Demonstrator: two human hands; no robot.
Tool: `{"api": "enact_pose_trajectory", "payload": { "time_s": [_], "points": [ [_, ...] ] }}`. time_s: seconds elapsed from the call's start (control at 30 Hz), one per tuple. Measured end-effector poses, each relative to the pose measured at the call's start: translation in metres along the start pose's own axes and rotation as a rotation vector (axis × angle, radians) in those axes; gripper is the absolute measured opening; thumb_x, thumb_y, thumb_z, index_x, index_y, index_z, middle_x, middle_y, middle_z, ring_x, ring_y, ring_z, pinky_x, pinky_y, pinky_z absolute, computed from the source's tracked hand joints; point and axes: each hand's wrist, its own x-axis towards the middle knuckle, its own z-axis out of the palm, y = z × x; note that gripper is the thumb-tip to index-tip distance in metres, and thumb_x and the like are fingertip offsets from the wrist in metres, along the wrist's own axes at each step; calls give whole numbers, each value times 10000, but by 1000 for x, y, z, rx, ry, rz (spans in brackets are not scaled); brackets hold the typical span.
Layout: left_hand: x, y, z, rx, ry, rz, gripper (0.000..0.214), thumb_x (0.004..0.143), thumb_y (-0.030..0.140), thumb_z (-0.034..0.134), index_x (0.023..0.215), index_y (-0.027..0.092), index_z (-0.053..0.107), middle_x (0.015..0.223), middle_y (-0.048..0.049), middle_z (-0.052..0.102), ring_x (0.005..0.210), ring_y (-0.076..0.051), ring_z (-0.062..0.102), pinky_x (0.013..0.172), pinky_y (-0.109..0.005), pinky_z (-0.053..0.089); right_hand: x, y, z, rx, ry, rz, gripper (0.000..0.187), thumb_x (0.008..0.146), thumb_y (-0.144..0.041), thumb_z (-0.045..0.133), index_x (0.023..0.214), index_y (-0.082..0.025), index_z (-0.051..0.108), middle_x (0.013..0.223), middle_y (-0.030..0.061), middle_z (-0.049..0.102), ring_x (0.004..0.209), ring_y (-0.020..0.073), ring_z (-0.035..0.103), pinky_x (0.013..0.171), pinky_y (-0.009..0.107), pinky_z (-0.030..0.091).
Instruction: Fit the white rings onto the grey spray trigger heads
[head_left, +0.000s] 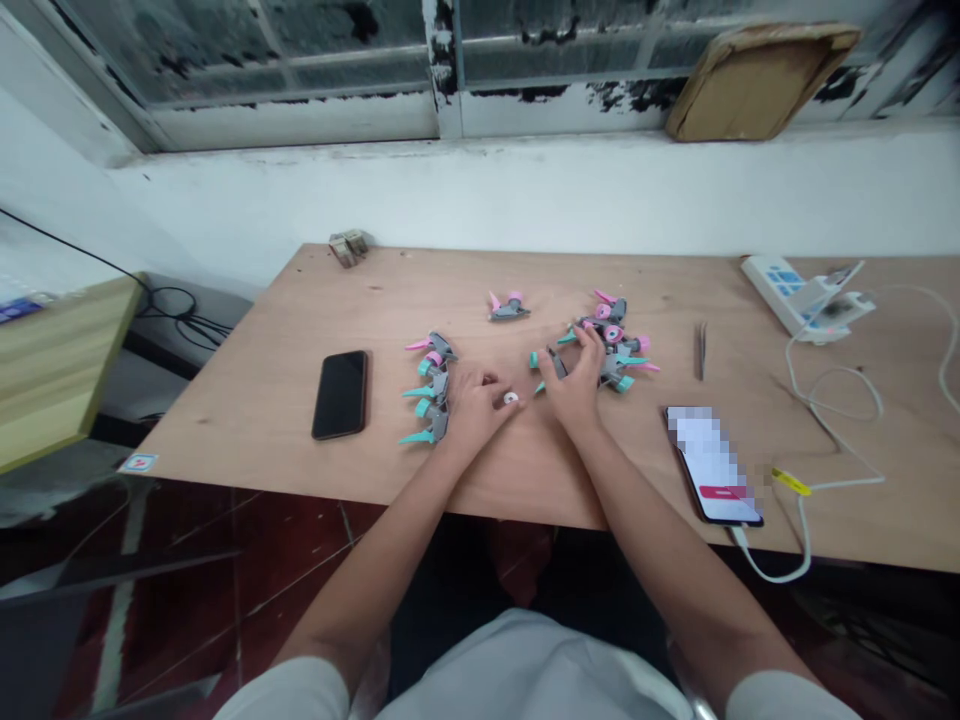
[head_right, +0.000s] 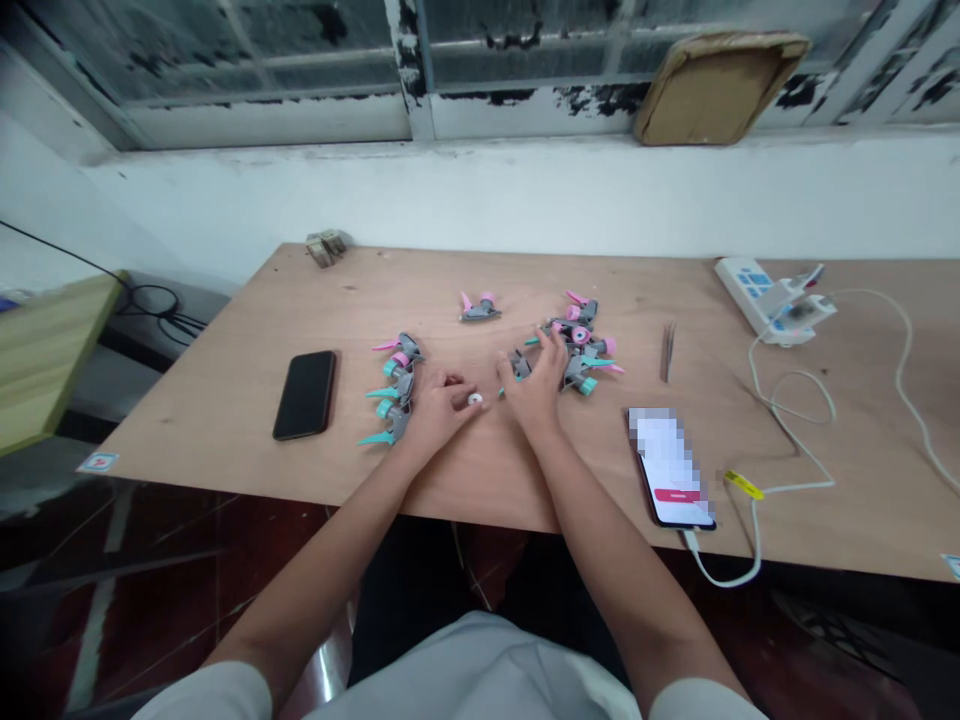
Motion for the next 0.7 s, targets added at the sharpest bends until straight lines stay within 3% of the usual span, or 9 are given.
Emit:
{"api": "enact_pose_trajectory", "payload": {
  "time_s": [0.07,0.17,0.27,0.33,0.4,0.53,0.6,0.7],
  "points": [
    [-1,-1,-1,28,6,-15,166,847,367,843,957,242,834,1062,-84,691,1012,-246,658,964,-412,532,9,-5,0,-90,-44,-84,589,923,-478,641,1439,-222,515,1591,201,420,1534,377,346,1245,668,275],
    [0,3,-1,51,46,-33,170,821,352,871,922,223,825,994,-81,709,987,-253,658,945,-406,520,37,-13,18,-222,-301,-214,475,966,-366,580,1409,-193,587,1579,204,461,1524,371,369,1253,616,295],
    [1,7,1,-23,56,-29,129,866,344,831,886,220,800,883,-54,742,902,-230,676,891,-370,525,74,-14,52,-392,-498,-196,574,940,-264,590,1503,-167,535,1646,243,383,1518,445,369,1208,666,319],
    [1,7,3,-158,79,-44,135,929,358,763,923,230,805,881,-44,781,828,-205,698,831,-340,538,94,-11,72,-477,-641,-233,661,917,-259,633,1558,-212,481,1716,222,289,1538,505,322,1182,731,300],
    [3,5,4,-303,144,-76,184,954,390,731,1000,237,821,915,-48,811,772,-191,719,792,-330,559,106,-6,83,-534,-796,-259,642,935,-288,630,1557,-221,484,1718,218,293,1506,490,386,1165,708,345],
    [8,-3,8,-469,276,-128,241,957,390,722,1094,223,828,907,-57,824,833,-212,767,869,-372,603,107,-3,83,-619,-791,-347,500,989,-175,473,1481,-119,535,1522,261,535,1313,390,589,1077,520,481],
    [11,-6,10,-519,312,-142,263,955,380,721,1123,203,819,983,-81,829,932,-228,782,939,-408,608,104,-6,78,-661,-786,-384,491,958,-92,432,1434,-84,552,1408,263,619,1241,383,628,1023,493,507],
    [16,-3,13,-696,319,-201,381,931,426,748,1216,174,771,1055,-109,826,920,-224,793,917,-423,637,105,-13,71,-673,-795,-369,511,893,-80,523,1403,-74,550,1343,269,661,1178,393,661,986,504,522]
  ]
}}
